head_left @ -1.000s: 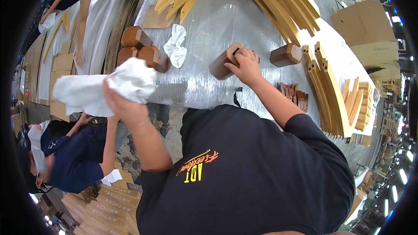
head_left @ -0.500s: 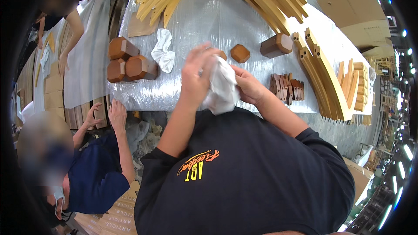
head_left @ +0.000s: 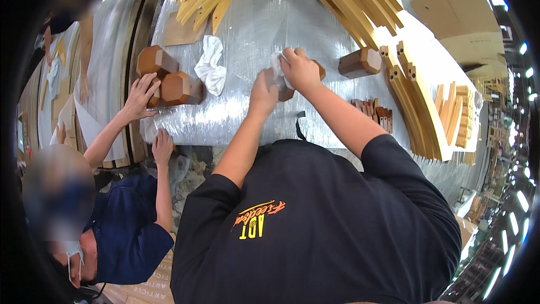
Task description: The person wipes small wooden blocks with a white cloth on a plastic-covered table. They handle the blocks one at a time, turning them over to wipe multiple sides, then place them back on the table.
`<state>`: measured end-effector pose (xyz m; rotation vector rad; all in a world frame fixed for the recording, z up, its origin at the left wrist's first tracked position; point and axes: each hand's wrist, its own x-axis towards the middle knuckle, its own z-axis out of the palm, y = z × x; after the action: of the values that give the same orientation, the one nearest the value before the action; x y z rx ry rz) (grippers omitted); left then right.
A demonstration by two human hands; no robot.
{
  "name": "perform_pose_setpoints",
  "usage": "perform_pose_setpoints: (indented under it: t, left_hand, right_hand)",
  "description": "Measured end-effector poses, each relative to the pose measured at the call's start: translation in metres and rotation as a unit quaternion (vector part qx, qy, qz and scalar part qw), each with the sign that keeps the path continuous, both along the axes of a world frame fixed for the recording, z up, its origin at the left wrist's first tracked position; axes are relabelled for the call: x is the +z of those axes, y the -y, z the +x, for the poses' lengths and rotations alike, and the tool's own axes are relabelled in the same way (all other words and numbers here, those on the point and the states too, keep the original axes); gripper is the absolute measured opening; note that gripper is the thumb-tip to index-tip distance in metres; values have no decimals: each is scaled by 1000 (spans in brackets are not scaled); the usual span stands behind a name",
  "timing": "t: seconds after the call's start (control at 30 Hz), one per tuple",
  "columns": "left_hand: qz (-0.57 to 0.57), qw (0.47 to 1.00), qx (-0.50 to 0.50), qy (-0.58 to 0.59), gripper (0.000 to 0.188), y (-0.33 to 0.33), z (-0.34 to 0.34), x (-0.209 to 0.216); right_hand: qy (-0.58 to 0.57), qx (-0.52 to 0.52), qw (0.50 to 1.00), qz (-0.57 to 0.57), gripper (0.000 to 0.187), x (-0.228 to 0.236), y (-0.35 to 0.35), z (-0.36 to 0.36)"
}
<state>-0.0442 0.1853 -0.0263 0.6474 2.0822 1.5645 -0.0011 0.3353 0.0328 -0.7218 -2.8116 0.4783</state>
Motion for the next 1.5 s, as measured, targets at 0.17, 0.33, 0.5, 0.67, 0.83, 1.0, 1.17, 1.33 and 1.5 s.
perform_pose_setpoints:
  t: [0.17, 0.33, 0.5, 0.67, 0.83, 1.0, 1.17, 1.33, 1.5]
  left_hand:
    - [-22, 999, 37, -22, 52, 4, -3, -7]
    - [-157, 986, 23, 45, 43, -5, -11, 26]
    - [-256, 966, 4, 48, 47, 0, -28, 25]
    - [-153, 985, 21, 78, 44, 69, -23, 16]
    - [-62, 969, 121, 205, 38, 176, -5, 19]
    - [-167, 925, 232, 248, 39, 205, 7, 19]
    - [-130, 940, 240, 204, 34, 206, 15, -4]
    - [-114, 952, 210, 193, 38, 180, 19, -3]
    - [3, 978, 88, 188, 81, 175, 6, 10]
  right_hand:
    - [5, 207, 978, 23, 18, 8, 25, 4]
    - [15, 140, 988, -55, 25, 17, -11, 52]
    - [-17, -66, 987, -146, 30, 18, -42, 84]
    - [6, -105, 972, -211, 33, -15, -44, 144]
    - [120, -89, 979, -140, 34, -40, -24, 159]
    - [4, 73, 996, -58, 34, -49, 4, 121]
    - [61, -48, 997, -23, 68, -74, -38, 84]
    - [215, -112, 967, -78, 105, -97, -76, 47]
    - [207, -149, 966, -50, 109, -80, -95, 25]
